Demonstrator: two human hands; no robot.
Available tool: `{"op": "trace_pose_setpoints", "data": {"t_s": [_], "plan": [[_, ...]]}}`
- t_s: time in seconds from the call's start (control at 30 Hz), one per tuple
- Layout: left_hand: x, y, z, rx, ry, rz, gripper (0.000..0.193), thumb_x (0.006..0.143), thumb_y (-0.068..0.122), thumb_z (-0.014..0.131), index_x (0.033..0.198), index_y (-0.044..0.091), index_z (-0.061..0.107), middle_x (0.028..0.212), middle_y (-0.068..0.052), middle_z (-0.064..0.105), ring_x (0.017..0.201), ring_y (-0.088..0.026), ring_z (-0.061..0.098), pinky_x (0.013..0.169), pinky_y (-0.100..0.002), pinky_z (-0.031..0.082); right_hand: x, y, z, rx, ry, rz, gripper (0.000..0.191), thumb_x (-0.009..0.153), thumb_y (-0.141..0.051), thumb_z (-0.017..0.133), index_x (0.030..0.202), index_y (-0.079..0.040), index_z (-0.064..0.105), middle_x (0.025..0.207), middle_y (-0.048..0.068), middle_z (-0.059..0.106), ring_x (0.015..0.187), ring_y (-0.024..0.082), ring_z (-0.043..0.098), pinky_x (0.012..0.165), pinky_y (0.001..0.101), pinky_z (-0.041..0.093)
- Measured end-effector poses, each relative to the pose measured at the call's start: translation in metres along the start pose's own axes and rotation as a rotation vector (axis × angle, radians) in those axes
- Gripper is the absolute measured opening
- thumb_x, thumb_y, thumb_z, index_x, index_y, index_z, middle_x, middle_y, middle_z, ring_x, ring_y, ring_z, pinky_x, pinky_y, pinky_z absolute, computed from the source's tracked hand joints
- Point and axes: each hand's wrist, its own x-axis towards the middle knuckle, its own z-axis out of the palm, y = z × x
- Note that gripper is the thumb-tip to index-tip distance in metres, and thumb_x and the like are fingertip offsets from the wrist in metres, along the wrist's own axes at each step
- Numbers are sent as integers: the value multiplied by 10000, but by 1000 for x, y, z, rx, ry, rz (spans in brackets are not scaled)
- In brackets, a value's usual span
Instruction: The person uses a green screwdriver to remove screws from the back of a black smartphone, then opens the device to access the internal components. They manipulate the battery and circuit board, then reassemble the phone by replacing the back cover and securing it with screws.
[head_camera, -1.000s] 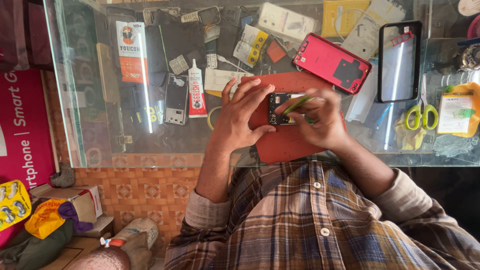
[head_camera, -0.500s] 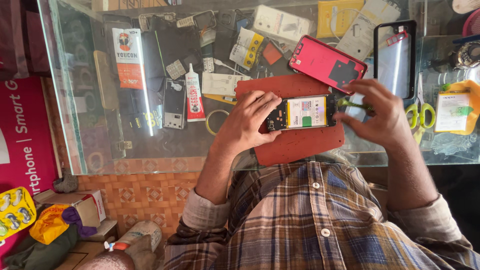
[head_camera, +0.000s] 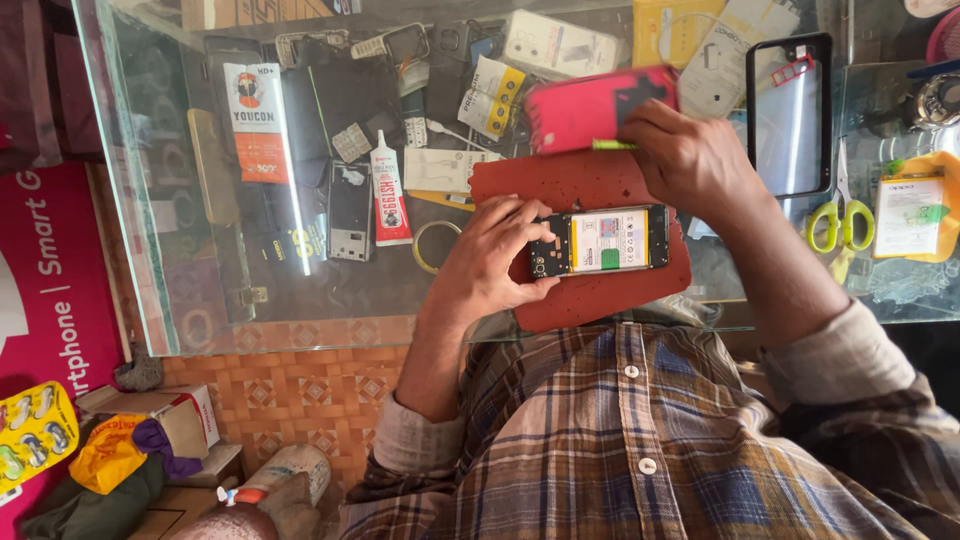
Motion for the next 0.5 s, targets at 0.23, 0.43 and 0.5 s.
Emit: {"op": "trace_pose_setpoints", "data": {"t_s": [0.23,0.43,0.5], "plan": [[18,-7,-10,-67,-51,-22,557,676,149,912,1134,98,601,1331,-82,625,1278,-320,567,1127,-464,457,6,-4,-11,232,35,60,245,898,-106,742,1141,-70,739,1156,98,720,807,258,714,667,374,563],[53,-17,-21,-143,-26,-69,491,737,214,876,1141,79,633,1249,-75,681,1218,-292,591,1108,-447,442,-35,-18,-39,425,-76,92,708,644,-419,880,1183,0,692,1149,169,723,893,283,748,713,349,589],[64,-20,-22,-143,-21,-108,419,811,259,843,1147,93,656,1141,-60,710,1132,-253,642,1073,-423,470,-48,-23,-37,269,15,4,742,639,-464,883,1176,8,684,1148,188,708,1008,369,731,834,409,584]]}}
